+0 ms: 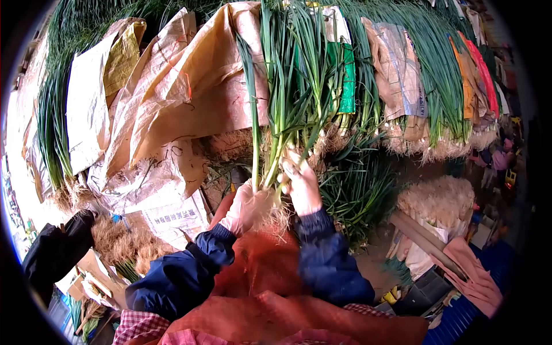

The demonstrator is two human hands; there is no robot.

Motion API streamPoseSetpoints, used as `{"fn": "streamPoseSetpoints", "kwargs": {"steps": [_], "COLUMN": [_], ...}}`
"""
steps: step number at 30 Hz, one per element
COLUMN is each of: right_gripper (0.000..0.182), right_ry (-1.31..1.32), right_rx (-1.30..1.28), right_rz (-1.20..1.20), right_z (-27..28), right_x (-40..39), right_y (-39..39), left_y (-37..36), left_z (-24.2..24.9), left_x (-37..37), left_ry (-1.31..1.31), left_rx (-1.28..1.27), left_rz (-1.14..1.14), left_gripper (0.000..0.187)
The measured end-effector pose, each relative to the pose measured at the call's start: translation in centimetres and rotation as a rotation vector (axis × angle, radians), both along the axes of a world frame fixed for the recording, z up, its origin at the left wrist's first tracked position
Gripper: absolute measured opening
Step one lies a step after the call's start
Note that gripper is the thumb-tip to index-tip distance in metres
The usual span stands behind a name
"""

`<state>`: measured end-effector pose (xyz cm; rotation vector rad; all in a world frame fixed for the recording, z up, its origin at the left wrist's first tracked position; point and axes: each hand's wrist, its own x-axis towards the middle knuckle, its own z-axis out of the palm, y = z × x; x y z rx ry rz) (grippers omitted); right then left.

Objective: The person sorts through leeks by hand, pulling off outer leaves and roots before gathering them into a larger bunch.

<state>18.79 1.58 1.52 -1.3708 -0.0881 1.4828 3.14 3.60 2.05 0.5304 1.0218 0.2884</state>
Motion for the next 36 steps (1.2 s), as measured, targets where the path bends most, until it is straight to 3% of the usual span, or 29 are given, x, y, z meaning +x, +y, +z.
{"fn": "streamPoseSetpoints", "kwargs": {"steps": [1, 3, 4, 5, 7, 9, 11, 12, 15, 18, 21, 23, 25, 27, 29, 31, 32, 33, 36], "right_gripper": [0.036, 0.019, 0.016, 0.014, 0.021, 0.029, 0.029, 0.024, 0.017, 0.025, 0.023, 0.018, 0.024, 0.028, 0.022, 0.022, 0.021, 0.020, 0.022], "right_ry": [0.021, 0.007, 0.251, 0.382, 0.238, 0.105, 0.247, 0.278, 0.440, 0.240, 0.114, -0.012, 0.140, -0.099, 0.107, 0.014, 0.043, -0.141, 0.563], "right_rx": [-0.098, -0.037, 0.036, 0.120, 0.024, -0.004, -0.025, -0.004, 0.111, -0.001, -0.062, -0.073, -0.074, -0.251, -0.164, -0.136, -0.097, 0.040, 0.256], "right_rz": [0.030, -0.040, -0.118, -0.130, -0.208, -0.156, -0.121, -0.041, -0.116, -0.129, -0.175, -0.086, 0.000, -0.157, -0.170, 0.043, -0.007, -0.007, -0.303], "right_z": [-1.8, -2.1, -0.6, 0.0, 0.2, 0.7, -3.2, -3.4, -0.1, -0.4, -5.2, -3.0, -1.2, -0.5, -4.1, -5.6, -3.1, -1.2, 0.0], "right_x": [-0.1, -0.9, -1.4, -1.5, -1.6, -0.2, 0.2, 0.4, -0.7, -0.3, 0.9, 0.0, -1.3, -1.9, 0.0, 0.4, 0.2, -0.7, 0.2], "right_y": [1.4, 0.4, -1.0, -3.3, -4.7, -0.7, 1.9, 1.5, -2.0, -1.8, 3.7, 4.1, 0.0, -1.0, 0.4, 2.0, 1.8, 1.2, -3.4], "left_y": [-0.7, -0.4, -0.4, -0.3, -0.2, -0.9, -0.9, -0.7, -1.0, -0.9, -1.2, -1.5, -0.9, -0.4, -1.2, -0.6, -0.5, -0.2, 0.1], "left_z": [0.1, 0.6, -0.2, -0.5, -1.2, -1.7, -1.6, -1.1, -2.1, -2.5, -2.0, -2.5, -2.5, -2.1, -2.8, -1.9, -1.8, -1.9, -3.3], "left_x": [0.8, 0.2, -0.4, -0.2, -0.8, -0.6, -0.6, -0.6, -0.9, -1.2, -1.0, -1.0, -1.1, -0.8, -0.8, -0.6, -0.3, -0.6, -1.6], "left_ry": [-0.107, 0.013, 0.052, 0.002, -0.069, -0.197, -0.155, -0.029, -0.101, -0.140, -0.152, -0.146, -0.136, -0.197, -0.202, -0.072, -0.017, -0.037, -0.106], "left_rx": [0.084, 0.065, 0.060, 0.113, -0.028, -0.042, -0.021, 0.006, -0.022, -0.062, -0.032, -0.021, -0.080, -0.112, -0.108, -0.060, -0.044, -0.057, -0.100], "left_rz": [0.179, 0.171, 0.154, 0.241, 0.237, 0.246, 0.179, 0.136, 0.263, 0.257, 0.168, 0.279, 0.281, 0.278, 0.279, 0.191, 0.289, 0.289, 0.278], "left_gripper": [0.024, 0.024, 0.022, 0.021, 0.021, 0.020, 0.020, 0.019, 0.017, 0.022, 0.025, 0.026, 0.023, 0.021, 0.020, 0.018, 0.017, 0.015, 0.010]}}
